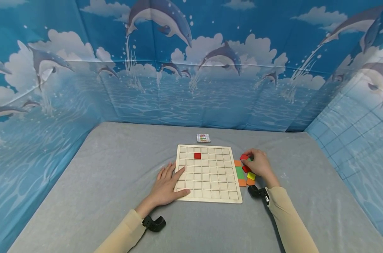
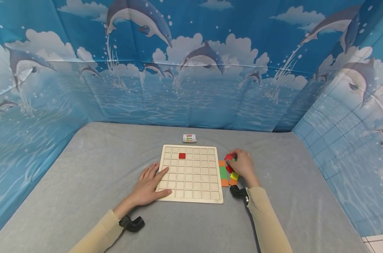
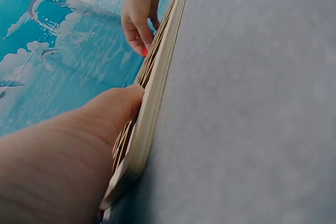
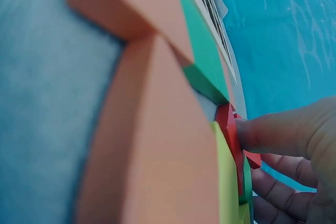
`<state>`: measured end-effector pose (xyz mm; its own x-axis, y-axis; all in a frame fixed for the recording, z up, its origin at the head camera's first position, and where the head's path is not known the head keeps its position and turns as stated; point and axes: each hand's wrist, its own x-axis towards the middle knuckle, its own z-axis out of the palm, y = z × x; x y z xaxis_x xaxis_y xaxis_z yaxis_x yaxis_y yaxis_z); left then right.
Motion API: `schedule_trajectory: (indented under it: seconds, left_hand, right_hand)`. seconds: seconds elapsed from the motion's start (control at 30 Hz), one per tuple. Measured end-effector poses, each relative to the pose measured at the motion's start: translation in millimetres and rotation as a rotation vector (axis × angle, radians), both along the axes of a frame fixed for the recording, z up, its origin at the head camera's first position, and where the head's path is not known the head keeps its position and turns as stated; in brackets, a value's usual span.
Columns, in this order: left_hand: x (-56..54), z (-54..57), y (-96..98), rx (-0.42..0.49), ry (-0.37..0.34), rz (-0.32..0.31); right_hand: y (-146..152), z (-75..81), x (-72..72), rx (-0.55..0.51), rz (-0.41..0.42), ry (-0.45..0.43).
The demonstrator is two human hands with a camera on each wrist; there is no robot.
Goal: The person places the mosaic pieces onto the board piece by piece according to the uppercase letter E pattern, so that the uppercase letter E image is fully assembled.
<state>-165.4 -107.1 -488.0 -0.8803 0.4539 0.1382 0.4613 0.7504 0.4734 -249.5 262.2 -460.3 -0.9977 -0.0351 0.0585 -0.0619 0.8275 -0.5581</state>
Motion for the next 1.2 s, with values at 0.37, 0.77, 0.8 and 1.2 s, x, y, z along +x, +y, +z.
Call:
schedule_trajectory:
  seconds: [0.37, 0.77, 0.8, 1.2]
  left_hand:
    - [-0.3, -1.1, -0.1, -0.014, -0.001, -0.002]
    - [0.3, -1.4, -0.2, -0.004, -0.001, 0.002]
    - [0.5, -1.0, -0.2, -0.005, -0.002, 0.003]
    - [0.3, 0.9, 0.3, -0.004, 0.004, 0.001]
  right_hand:
    - [-0.3, 3.2, 2.6, -0.083, -0.03, -0.004]
    - [1.6, 6.9, 7.6, -0.164, 0.0, -0.018]
    - [1.2, 7.0, 7.5, -0.164, 0.001, -0.014]
    - [-13.9, 6.0, 7.7, -0.205, -0.028, 0.152]
